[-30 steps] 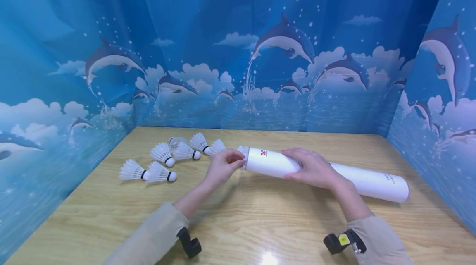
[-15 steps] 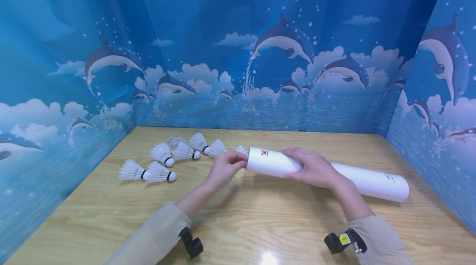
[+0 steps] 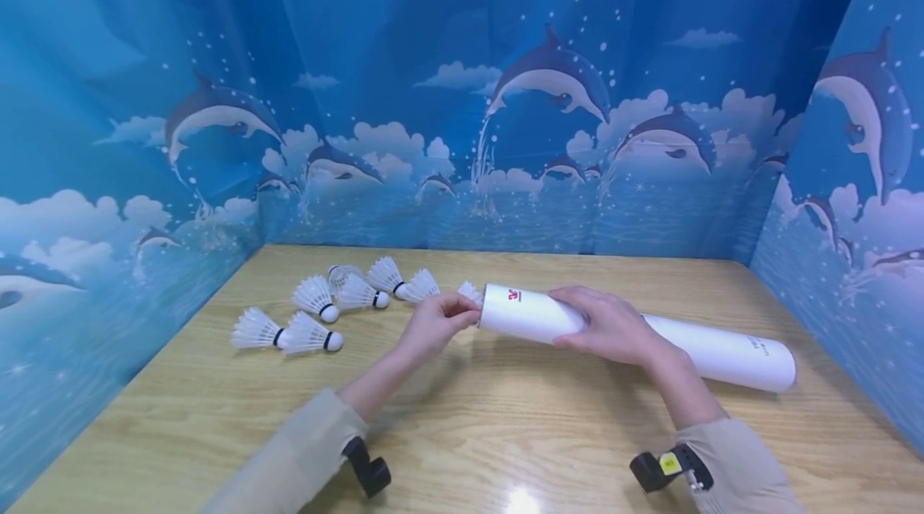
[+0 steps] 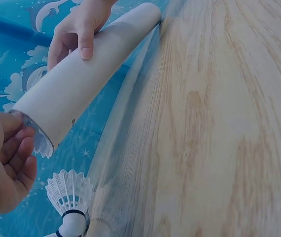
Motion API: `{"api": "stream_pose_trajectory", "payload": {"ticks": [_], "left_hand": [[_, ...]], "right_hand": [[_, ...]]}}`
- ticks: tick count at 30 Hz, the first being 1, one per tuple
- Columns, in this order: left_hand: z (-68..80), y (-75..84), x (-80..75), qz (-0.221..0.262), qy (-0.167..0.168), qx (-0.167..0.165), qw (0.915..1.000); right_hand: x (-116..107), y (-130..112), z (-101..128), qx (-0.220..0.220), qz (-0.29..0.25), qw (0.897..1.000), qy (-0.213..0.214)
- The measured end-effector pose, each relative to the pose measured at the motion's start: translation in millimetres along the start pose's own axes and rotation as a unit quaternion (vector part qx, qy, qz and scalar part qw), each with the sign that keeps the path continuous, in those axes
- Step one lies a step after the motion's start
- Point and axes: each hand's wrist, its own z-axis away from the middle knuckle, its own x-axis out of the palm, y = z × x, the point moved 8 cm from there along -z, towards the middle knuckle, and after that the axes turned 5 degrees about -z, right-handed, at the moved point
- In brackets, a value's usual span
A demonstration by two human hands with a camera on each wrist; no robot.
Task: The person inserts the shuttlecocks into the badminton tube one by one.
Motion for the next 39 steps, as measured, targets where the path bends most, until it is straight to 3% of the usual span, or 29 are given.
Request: {"api": "stream_pose_trajectory", "payload": {"ticks": [6,12,16,20,32,39], "left_hand": [[2.4,-11.0,-6.1,-0.006,-0.024,-0.011,0.9996],[10.1,-17.8,-22.5,-0.027,-0.033,-0.011,0.9990],[14.6,-22.6,-37.6,-0.045,-0.026,0.010,0.9986],[21.2,-26.2,-57.2,-0.071,-0.006,0.024,0.9972],[48.0,-48.6,-129.7,-0.154,0.048,0.008,0.9868],[64.3,-68.6,-165.7,-0.194,0.043,-0.041,0.9792]], "right_hand": [[-2.9,0.6,-0.5,0.011,-0.001,1.000,0.002],[-1.6,-0.7,0.8,0.001,-0.004,1.000,0.008],[-0.8,-0.8,1.9,0.005,-0.005,1.000,0.008],[-0.7,-0.7,2.4,0.005,-0.004,1.000,0.008],[-1.6,-0.6,1.8,0.006,-0.003,1.000,0.006],[-2.6,-0.6,1.0,-0.002,0.004,1.000,0.010]]}}
